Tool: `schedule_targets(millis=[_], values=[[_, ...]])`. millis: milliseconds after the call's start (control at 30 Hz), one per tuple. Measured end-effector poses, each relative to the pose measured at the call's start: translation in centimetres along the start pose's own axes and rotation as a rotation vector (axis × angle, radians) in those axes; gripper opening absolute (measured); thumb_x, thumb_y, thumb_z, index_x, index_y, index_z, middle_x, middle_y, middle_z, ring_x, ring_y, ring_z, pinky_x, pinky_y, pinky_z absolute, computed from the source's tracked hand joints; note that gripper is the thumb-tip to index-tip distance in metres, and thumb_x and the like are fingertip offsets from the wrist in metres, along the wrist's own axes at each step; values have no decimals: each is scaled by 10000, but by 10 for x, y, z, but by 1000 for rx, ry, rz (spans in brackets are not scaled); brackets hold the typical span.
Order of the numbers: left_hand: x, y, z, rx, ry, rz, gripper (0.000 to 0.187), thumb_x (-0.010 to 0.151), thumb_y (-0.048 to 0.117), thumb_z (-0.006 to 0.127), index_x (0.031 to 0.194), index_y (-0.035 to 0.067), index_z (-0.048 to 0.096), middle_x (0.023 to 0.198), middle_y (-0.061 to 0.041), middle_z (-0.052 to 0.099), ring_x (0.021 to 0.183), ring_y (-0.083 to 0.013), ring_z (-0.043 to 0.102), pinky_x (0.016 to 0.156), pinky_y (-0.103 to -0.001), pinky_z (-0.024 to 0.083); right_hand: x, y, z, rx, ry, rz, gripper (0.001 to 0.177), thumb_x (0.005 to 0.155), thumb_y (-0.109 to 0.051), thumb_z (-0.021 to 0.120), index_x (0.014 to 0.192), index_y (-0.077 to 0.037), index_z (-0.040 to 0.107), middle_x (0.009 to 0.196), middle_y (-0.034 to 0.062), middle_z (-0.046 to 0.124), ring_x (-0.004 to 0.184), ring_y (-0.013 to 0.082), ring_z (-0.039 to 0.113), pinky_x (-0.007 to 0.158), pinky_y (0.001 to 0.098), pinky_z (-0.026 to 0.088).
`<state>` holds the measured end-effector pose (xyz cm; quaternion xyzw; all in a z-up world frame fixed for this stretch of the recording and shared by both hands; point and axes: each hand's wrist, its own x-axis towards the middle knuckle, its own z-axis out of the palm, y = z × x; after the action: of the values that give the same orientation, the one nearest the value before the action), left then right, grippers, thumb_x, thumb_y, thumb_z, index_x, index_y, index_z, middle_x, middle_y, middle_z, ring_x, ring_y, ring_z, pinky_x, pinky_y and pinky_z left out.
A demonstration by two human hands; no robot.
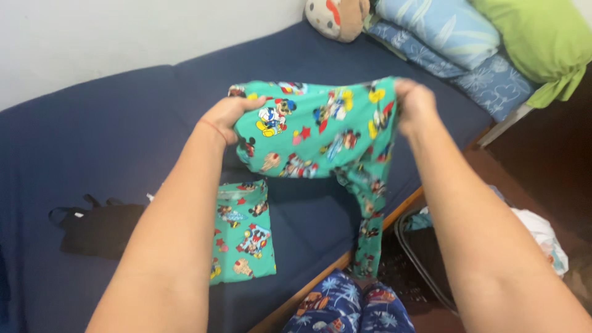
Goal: The person takes items of clothing from a basket and folds them on a bed, including a white shirt, a green patterned shirt, and black pants.
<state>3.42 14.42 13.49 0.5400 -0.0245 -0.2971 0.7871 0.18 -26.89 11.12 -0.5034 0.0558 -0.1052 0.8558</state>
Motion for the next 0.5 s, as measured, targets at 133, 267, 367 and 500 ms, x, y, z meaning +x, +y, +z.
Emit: schedule_targets(millis=[133, 267, 367, 500], values=[[35, -9, -12, -216, 33, 140, 320, 932, 149, 684, 1208, -11, 653, 1133, -146, 755, 1027, -279, 745, 946, -477, 601, 9, -27, 21, -47, -19, -234, 103, 877, -58, 585, 958, -73, 648, 936, 107, 645, 868, 277, 638, 825, 485, 561], [46, 4, -26, -279, 163, 329, 261, 942, 122, 698, 1169, 20, 618, 1079, -117, 731, 1002, -267, 729, 926, -487, 598, -9, -37, 41, -453, -129, 58, 120, 932, -157, 579, 950, -101, 684, 968, 76, 685, 919, 241, 635, 910, 438, 492], [34, 25, -27, -339, 32, 428, 245, 941, 124, 695, 1144, -9, 657, 1064, -138, 745, 989, -284, 736, 916, -484, 604, -17, -38, 40, -279, -75, 59, 144, 906, -190, 566, 911, -98, 676, 941, 80, 720, 930, 257, 648, 936, 453, 496], [13, 48, -14, -153, -72, 463, 269, 874, -3, 732, 1139, -6, 681, 1069, -122, 735, 998, -256, 727, 930, -436, 605, -33, 3, 30, -353, -111, 335, 228, 944, -321, 589, 909, -109, 665, 952, 76, 726, 904, 232, 668, 868, 405, 489]])
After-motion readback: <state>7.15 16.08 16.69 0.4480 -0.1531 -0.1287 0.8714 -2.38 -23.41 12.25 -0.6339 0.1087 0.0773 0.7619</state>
